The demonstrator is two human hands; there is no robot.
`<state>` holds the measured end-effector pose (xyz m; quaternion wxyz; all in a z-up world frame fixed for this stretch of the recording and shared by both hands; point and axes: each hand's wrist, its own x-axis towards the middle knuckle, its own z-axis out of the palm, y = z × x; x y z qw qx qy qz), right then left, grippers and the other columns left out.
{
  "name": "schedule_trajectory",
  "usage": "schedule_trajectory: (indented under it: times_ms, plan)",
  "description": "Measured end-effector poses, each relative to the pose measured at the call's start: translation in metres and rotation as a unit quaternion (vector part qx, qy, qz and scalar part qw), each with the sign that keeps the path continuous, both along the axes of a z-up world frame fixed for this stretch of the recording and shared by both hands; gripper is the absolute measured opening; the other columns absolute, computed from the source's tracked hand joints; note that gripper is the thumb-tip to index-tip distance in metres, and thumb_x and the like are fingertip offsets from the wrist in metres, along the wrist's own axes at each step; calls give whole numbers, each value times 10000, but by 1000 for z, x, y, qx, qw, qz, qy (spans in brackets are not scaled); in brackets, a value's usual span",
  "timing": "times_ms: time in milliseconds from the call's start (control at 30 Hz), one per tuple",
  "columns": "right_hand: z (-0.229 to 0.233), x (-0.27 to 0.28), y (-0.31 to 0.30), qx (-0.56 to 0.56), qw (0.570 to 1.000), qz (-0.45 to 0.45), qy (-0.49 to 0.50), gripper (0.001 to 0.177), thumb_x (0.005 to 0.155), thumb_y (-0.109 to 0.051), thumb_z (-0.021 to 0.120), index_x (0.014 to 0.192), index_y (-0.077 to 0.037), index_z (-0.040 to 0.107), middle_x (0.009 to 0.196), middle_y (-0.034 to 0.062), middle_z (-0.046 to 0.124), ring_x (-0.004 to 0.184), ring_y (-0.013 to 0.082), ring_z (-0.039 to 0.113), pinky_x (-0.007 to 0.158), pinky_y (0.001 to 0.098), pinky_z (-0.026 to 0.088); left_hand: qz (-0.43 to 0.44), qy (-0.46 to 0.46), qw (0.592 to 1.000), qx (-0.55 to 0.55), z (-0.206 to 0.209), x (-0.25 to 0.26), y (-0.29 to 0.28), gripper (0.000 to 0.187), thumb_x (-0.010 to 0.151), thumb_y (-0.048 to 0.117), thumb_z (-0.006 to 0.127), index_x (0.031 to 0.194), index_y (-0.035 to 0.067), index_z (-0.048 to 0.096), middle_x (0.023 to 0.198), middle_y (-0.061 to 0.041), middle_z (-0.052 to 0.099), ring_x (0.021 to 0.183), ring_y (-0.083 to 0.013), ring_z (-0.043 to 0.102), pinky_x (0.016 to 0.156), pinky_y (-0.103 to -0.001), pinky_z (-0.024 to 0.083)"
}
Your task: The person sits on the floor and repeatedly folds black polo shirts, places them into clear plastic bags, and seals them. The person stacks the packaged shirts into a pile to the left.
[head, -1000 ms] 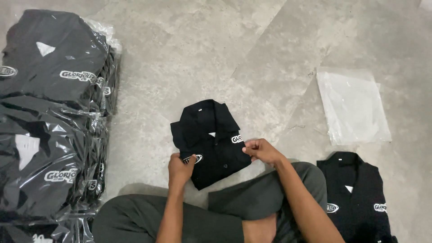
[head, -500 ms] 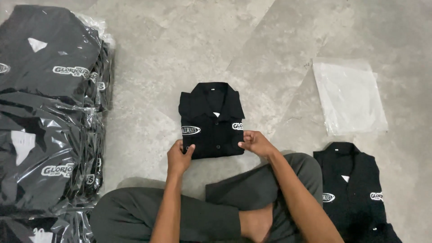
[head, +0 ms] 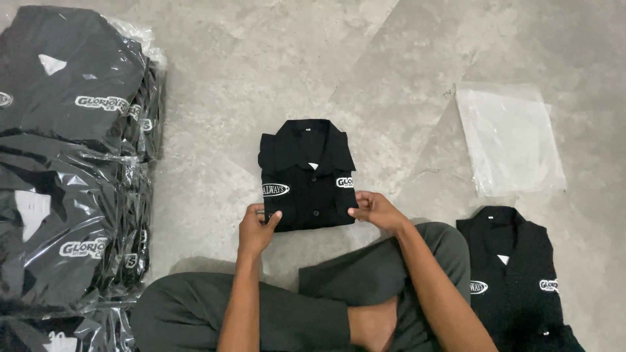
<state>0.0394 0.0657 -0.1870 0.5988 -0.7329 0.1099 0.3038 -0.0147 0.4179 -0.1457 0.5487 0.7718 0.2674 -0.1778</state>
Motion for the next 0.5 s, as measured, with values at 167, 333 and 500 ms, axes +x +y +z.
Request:
schedule_trajectory:
  times_ms: [167,333,500]
  plan:
    - [-25,-2,-10,26,998,48,-27,604,824,25,860,1362,-71,603,980,113,743,841,194,693,780,349,575,-26,-8,1000,-2,-10,-7,5,616,863,133,855,1396,-2,579,1093,-188,787,1036,-319,700,888,-426,555]
    - [-22,4,-3,-12,996,9,-92,587,791,75,855,1313,-35,612,761,19,624,642,104,580,620,238,519,-2,-16,1000,-7,-10,-4,2,547,842,121,871,1321,9,630,965,-146,804,921,-265,712,827,-387,568]
    - [-32,7,1,-146,980,32,-129,199,801,-46,881,912,-63,716,680,22,580,570,176,632,558,284,498,9,-8,1000,26,-47,-7,1,287,822,162,905,994,-21,765,791,-104,720,757,-240,696,628,-383,552]
